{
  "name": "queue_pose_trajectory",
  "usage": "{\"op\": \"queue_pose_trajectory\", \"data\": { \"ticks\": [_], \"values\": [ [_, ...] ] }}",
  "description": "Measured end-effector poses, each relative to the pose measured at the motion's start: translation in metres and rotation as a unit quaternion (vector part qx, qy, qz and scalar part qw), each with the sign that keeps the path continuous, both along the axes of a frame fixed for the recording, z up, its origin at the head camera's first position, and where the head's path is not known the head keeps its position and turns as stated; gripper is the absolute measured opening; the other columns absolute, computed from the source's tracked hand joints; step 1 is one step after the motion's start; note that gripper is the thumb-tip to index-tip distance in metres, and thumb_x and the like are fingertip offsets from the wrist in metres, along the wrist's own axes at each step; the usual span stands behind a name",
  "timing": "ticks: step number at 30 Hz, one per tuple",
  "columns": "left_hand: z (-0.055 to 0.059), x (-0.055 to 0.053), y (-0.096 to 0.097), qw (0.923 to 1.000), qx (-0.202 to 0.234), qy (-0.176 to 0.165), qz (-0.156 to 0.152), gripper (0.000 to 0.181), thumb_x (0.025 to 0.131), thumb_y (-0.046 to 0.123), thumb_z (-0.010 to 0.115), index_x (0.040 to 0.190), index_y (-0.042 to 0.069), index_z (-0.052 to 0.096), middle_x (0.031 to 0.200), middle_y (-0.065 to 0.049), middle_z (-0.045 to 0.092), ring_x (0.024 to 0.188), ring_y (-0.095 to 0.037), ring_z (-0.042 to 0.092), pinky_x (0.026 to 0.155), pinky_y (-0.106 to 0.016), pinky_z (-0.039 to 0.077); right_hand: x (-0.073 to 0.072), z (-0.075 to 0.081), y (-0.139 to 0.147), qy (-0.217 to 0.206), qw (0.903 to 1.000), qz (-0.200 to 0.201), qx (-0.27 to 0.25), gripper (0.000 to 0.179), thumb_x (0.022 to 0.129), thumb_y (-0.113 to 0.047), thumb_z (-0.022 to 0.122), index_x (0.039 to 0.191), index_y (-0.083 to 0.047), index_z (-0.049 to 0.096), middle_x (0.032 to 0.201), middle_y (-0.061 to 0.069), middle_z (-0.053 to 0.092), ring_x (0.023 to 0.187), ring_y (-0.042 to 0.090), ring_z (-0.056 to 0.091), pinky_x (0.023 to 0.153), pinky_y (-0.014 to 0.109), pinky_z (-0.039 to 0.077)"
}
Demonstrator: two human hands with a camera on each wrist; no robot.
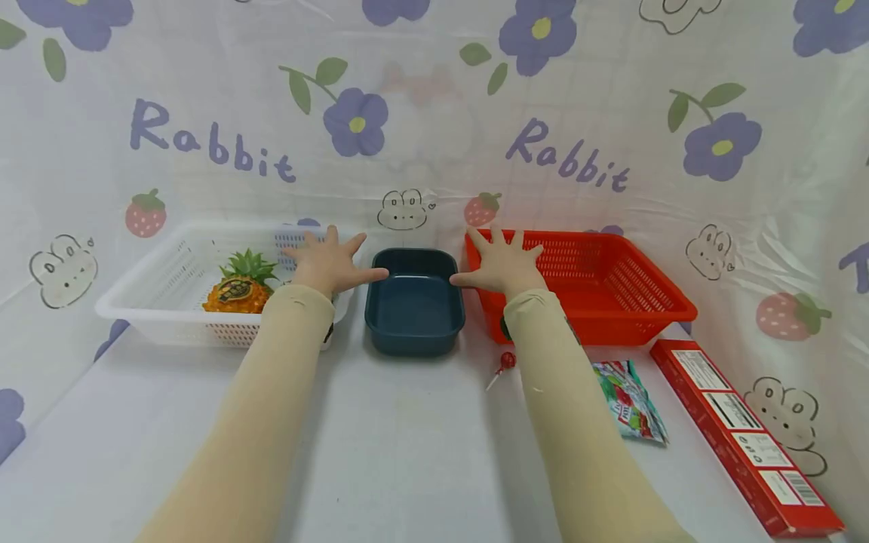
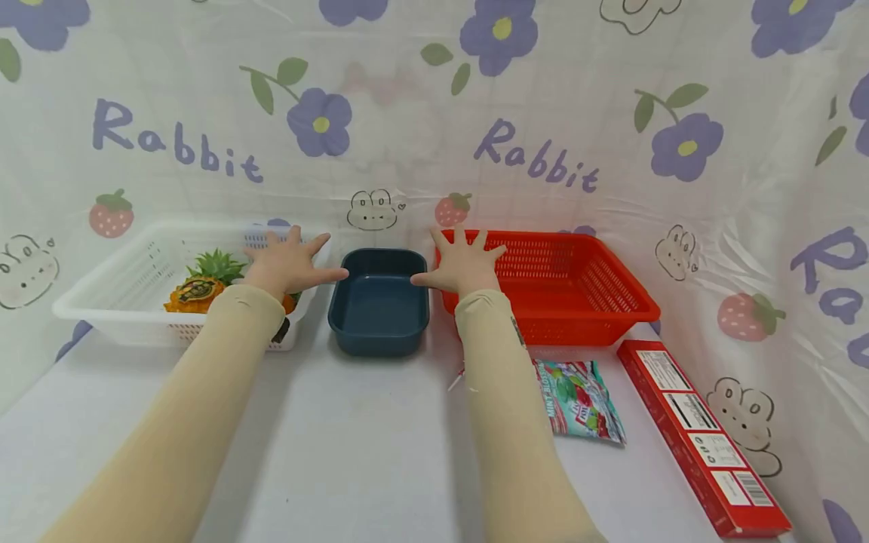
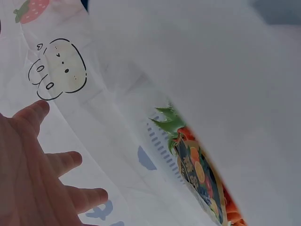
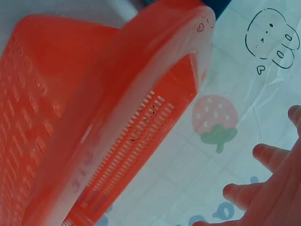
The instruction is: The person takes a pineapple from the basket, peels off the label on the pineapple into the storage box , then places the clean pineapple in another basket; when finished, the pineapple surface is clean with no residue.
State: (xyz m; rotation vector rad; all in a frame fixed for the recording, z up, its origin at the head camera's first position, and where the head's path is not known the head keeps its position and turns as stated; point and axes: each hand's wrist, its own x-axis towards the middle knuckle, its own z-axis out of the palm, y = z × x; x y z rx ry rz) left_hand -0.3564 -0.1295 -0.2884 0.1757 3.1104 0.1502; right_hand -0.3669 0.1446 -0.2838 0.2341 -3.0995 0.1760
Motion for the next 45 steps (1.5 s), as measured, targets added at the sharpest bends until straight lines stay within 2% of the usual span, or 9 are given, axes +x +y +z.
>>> {"op": "queue_pose_trajectory", "data": {
  "ticks": [8, 13, 20, 25, 31, 35, 38, 41, 45],
  "values": [
    [0.001, -0.002, 0.002, 1.0, 0.003, -0.007, -0.003, 0.093, 0.074, 0.083, 0.033, 0.149, 0.032, 0.013, 0.153, -0.024, 0.005, 0.131, -0.06, 0.005, 0.089, -0.081, 0.014, 0.002, 0.002, 0.002, 0.003, 1.0, 0.002, 0.002, 0.097, 0.074, -0.065, 0.058, 0.149, -0.028, 0.01, 0.155, 0.014, 0.006, 0.137, 0.049, 0.004, 0.098, 0.076, 0.01],
    [0.001, -0.002, 0.003, 0.9998, 0.016, -0.014, -0.005, 0.095, 0.072, 0.085, 0.032, 0.149, 0.033, 0.011, 0.153, -0.024, 0.004, 0.13, -0.061, 0.005, 0.09, -0.08, 0.014, 0.004, 0.004, 0.003, -0.012, 0.9999, 0.004, -0.003, 0.097, 0.075, -0.064, 0.058, 0.149, -0.028, 0.008, 0.155, 0.014, 0.004, 0.137, 0.05, 0.003, 0.097, 0.076, 0.009],
    [0.003, 0.002, 0.009, 0.9977, 0.058, -0.032, -0.014, 0.095, 0.072, 0.085, 0.032, 0.149, 0.034, 0.008, 0.153, -0.022, 0.002, 0.13, -0.059, 0.015, 0.09, -0.079, 0.017, 0.01, 0.004, 0.008, -0.023, 0.9988, 0.002, -0.042, 0.095, 0.075, -0.063, 0.058, 0.149, -0.028, 0.01, 0.155, 0.013, 0.008, 0.137, 0.048, 0.006, 0.099, 0.074, 0.012],
    [0.009, 0.006, 0.013, 0.9955, 0.084, -0.039, -0.022, 0.095, 0.072, 0.085, 0.032, 0.148, 0.035, 0.004, 0.154, -0.021, -0.001, 0.13, -0.059, 0.015, 0.089, -0.081, 0.014, 0.01, 0.003, 0.011, -0.018, 0.9976, 0.003, -0.067, 0.094, 0.075, -0.066, 0.056, 0.149, -0.03, 0.011, 0.155, 0.01, 0.013, 0.137, 0.045, 0.01, 0.102, 0.071, 0.015],
    [0.013, 0.013, 0.015, 0.9905, 0.125, -0.041, -0.041, 0.095, 0.073, 0.083, 0.035, 0.149, 0.034, 0.002, 0.154, -0.021, -0.004, 0.133, -0.055, 0.013, 0.098, -0.072, 0.019, 0.017, 0.003, 0.016, 0.003, 0.9924, 0.011, -0.122, 0.094, 0.074, -0.067, 0.057, 0.149, -0.031, 0.012, 0.153, 0.008, 0.021, 0.135, 0.037, 0.024, 0.101, 0.066, 0.026],
    [0.011, 0.016, 0.014, 0.9851, 0.159, -0.035, -0.056, 0.096, 0.073, 0.083, 0.036, 0.149, 0.034, 0.001, 0.154, -0.022, -0.003, 0.134, -0.054, 0.012, 0.101, -0.069, 0.019, 0.025, 0.002, 0.022, 0.004, 0.9812, 0.01, -0.193, 0.094, 0.075, -0.065, 0.059, 0.149, -0.031, 0.012, 0.153, 0.005, 0.022, 0.135, 0.031, 0.027, 0.102, 0.062, 0.029],
    [0.009, 0.019, 0.011, 0.9807, 0.181, -0.028, -0.068, 0.097, 0.073, 0.083, 0.036, 0.148, 0.034, 0.0, 0.153, -0.023, -0.001, 0.134, -0.051, 0.016, 0.102, -0.067, 0.021, 0.032, 0.002, 0.029, 0.002, 0.9663, 0.003, -0.257, 0.092, 0.077, -0.061, 0.06, 0.149, -0.031, 0.011, 0.153, 0.005, 0.02, 0.137, 0.031, 0.024, 0.103, 0.062, 0.028],
    [0.007, 0.022, 0.008, 0.9763, 0.202, -0.021, -0.075, 0.097, 0.073, 0.083, 0.036, 0.148, 0.034, 0.0, 0.153, -0.023, 0.0, 0.135, -0.048, 0.019, 0.102, -0.066, 0.023, 0.039, 0.002, 0.037, 0.004, 0.9461, -0.006, -0.324, 0.089, 0.079, -0.057, 0.061, 0.149, -0.032, 0.012, 0.153, 0.005, 0.021, 0.137, 0.031, 0.023, 0.103, 0.061, 0.03],
    [0.007, 0.026, 0.002, 0.9701, 0.229, -0.013, -0.079, 0.096, 0.074, 0.081, 0.038, 0.148, 0.034, 0.0, 0.154, -0.021, -0.001, 0.137, -0.045, 0.017, 0.103, -0.065, 0.023, 0.049, 0.001, 0.047, 0.011, 0.9125, -0.017, -0.409, 0.084, 0.082, -0.049, 0.062, 0.148, -0.032, 0.013, 0.151, 0.007, 0.025, 0.132, 0.032, 0.03, 0.101, 0.057, 0.034]
  ]
}}
